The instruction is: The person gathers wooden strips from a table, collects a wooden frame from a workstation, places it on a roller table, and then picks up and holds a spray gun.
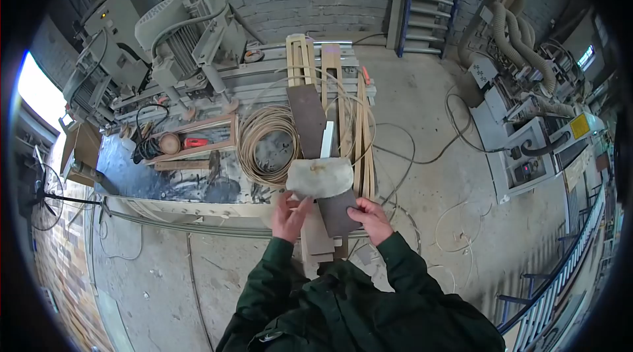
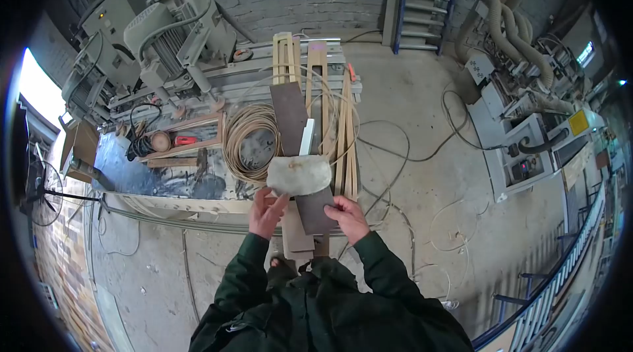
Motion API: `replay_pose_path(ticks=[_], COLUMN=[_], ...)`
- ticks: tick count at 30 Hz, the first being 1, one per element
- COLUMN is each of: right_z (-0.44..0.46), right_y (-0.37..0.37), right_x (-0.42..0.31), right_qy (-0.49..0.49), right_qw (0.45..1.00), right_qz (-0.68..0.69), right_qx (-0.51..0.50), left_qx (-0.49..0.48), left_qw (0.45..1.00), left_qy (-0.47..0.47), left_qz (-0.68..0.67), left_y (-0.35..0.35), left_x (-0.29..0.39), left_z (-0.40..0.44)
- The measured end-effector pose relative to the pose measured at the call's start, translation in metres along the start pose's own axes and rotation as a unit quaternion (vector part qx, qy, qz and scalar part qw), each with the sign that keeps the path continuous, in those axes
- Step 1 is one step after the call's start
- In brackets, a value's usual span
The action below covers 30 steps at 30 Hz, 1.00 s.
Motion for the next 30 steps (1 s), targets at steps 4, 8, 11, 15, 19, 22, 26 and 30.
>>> replay_pose_path(ticks=[4,8,11,15,19,22,26,30], right_z=[-0.019,-0.03,-0.039,-0.035,-0.025,-0.022,-0.028,-0.048], right_y=[0.018,0.026,0.049,0.104,0.16,0.181,0.15,0.099], right_x=[-0.045,-0.05,-0.078,-0.093,-0.093,-0.093,-0.075,-0.047], right_qy=[-0.013,-0.042,-0.063,-0.047,-0.071,-0.061,-0.057,-0.011], right_qw=[1.0,0.99,0.963,0.986,0.97,0.966,0.959,0.948], right_qz=[-0.005,-0.137,-0.26,-0.158,-0.22,-0.244,-0.276,-0.267], right_qx=[-0.024,0.005,0.036,-0.009,-0.08,-0.066,0.043,0.171], left_qx=[-0.007,-0.039,-0.069,-0.077,-0.057,-0.003,-0.017,0.037], left_qw=[0.966,0.91,0.866,0.855,0.866,0.946,0.976,0.98], left_qy=[-0.177,-0.263,-0.214,-0.172,-0.119,-0.035,-0.029,-0.023], left_qz=[-0.189,-0.318,-0.446,-0.483,-0.483,-0.321,-0.217,-0.194], left_y=[0.028,0.045,0.036,-0.014,-0.106,-0.192,-0.259,-0.323], left_x=[0.013,-0.003,-0.007,0.032,0.043,0.049,0.028,-0.016], left_z=[0.019,0.034,0.049,0.05,0.065,0.084,0.093,0.089])
Point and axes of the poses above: each hand's wrist, its own z-axis towards the middle knuckle, its own y-axis out of the palm, x = y × z, the point moved 8 cm from there along z, towards the middle knuckle, and after that the axes turned 15 degrees about -z, right-handed, at the moved point
